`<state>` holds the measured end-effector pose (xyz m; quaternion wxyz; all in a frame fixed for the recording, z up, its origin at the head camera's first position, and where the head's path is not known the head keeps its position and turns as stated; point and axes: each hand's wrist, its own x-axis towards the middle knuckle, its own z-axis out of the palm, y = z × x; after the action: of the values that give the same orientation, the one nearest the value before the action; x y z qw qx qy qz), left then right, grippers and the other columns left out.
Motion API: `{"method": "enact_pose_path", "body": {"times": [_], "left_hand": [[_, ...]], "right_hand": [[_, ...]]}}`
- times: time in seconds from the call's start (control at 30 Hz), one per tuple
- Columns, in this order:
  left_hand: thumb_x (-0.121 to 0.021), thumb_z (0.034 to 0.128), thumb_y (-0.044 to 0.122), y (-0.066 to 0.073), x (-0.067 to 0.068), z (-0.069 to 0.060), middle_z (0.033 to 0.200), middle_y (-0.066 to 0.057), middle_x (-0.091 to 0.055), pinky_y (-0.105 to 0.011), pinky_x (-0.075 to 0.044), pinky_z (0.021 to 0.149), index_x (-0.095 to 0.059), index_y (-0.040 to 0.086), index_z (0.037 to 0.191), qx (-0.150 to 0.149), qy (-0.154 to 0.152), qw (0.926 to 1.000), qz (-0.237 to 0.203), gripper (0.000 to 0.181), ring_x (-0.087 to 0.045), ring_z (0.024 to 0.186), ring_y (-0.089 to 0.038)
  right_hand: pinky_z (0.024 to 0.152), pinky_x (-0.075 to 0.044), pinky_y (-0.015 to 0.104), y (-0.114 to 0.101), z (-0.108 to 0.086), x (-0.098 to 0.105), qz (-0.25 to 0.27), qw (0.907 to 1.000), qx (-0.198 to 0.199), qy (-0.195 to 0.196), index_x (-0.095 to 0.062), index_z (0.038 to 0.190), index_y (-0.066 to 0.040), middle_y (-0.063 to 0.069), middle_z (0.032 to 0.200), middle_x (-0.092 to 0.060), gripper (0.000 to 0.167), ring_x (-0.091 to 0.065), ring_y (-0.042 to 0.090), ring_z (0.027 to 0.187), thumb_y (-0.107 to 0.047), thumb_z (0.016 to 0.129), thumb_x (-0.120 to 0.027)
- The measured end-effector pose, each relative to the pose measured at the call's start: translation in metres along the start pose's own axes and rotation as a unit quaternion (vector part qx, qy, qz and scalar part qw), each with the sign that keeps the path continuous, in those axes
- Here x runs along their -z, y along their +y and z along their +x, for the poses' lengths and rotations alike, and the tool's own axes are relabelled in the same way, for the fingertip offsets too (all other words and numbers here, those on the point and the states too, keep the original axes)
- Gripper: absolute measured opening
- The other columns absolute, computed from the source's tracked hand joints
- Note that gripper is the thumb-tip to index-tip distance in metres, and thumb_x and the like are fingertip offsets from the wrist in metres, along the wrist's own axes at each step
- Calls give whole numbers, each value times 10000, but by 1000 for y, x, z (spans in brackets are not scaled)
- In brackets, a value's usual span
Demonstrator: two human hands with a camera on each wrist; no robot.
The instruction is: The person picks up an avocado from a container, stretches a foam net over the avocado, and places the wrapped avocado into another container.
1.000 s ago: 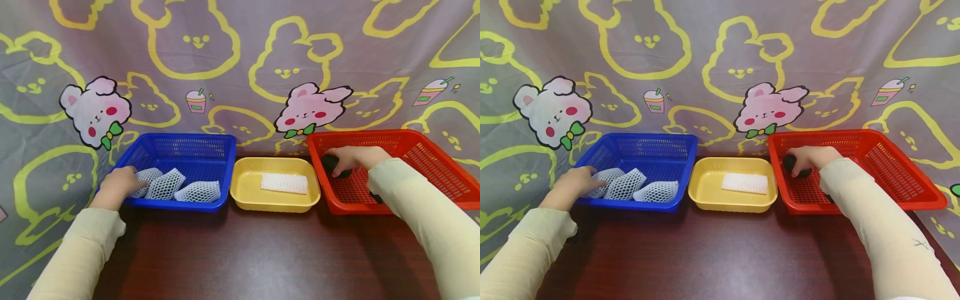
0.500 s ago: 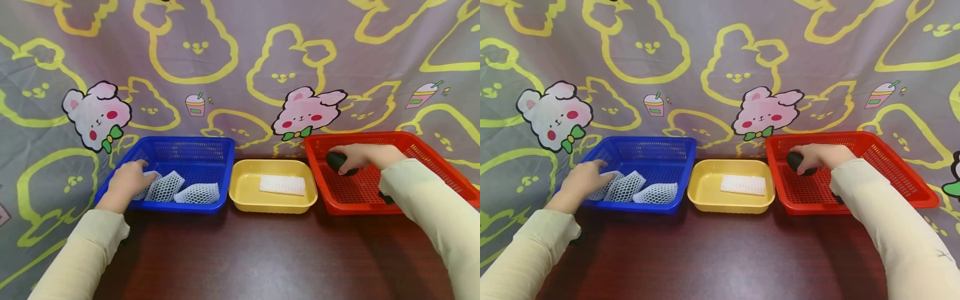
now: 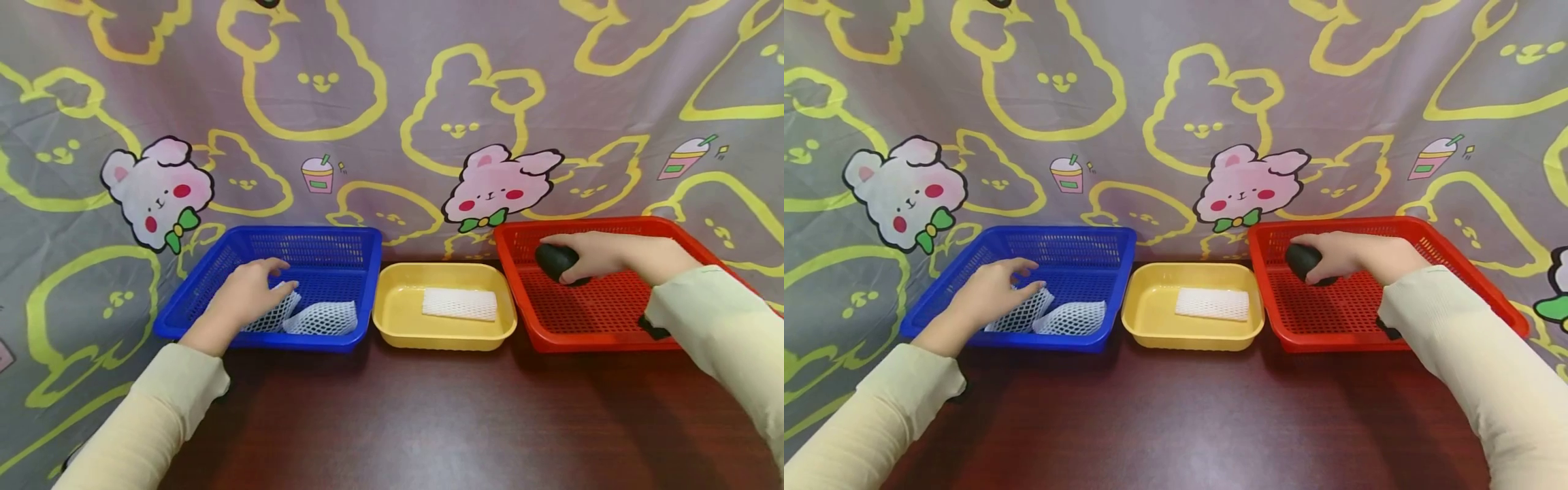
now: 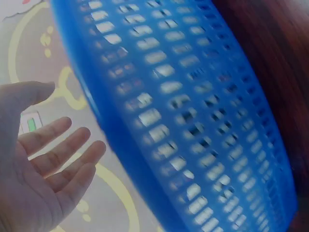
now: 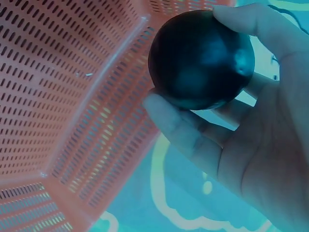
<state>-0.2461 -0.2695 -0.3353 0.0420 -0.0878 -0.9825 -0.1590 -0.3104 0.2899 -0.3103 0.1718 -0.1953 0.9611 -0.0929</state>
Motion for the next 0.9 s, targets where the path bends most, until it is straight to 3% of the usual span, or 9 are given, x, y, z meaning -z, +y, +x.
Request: {"method": "enact_pose_path", "body": {"times": [0.2,0.47,0.7,0.9], "left_hand": [[-683,983,307,23,-5,2,1215,-227,-672,-544,-519,836,-643,25,1331,-407,112,9989,-205,449,-640,1020,-358],[-703,979,258,53,-18,-2,1271,-177,-669,-548,-520,920,-664,48,1307,-1075,-10,9926,-571,392,-644,1115,-363],[-732,960,253,76,-24,-5,1272,-139,-675,-518,-523,934,-665,75,1317,-1410,20,9879,-645,405,-648,1130,-342],[-735,958,255,88,-26,-5,1272,-111,-678,-499,-535,924,-669,85,1320,-1597,-1,9844,-734,406,-655,1106,-298]], "right_hand": [[799,-516,533,-8,-15,3,-56,9995,201,256,-434,1490,44,263,1303,-555,797,-549,372,1029,-182,832,-822],[855,-526,551,-22,-36,-4,83,9976,451,521,-448,1508,-4,205,1365,-548,832,-527,360,1120,-180,804,-854],[769,-515,402,-32,-50,-7,-59,9957,644,660,-464,1518,-58,119,1338,-573,833,-528,275,1071,-206,795,-851],[805,-523,419,-39,-58,-8,-225,9940,781,735,-461,1529,-93,99,1367,-570,845,-538,262,1106,-259,801,-857]]}}
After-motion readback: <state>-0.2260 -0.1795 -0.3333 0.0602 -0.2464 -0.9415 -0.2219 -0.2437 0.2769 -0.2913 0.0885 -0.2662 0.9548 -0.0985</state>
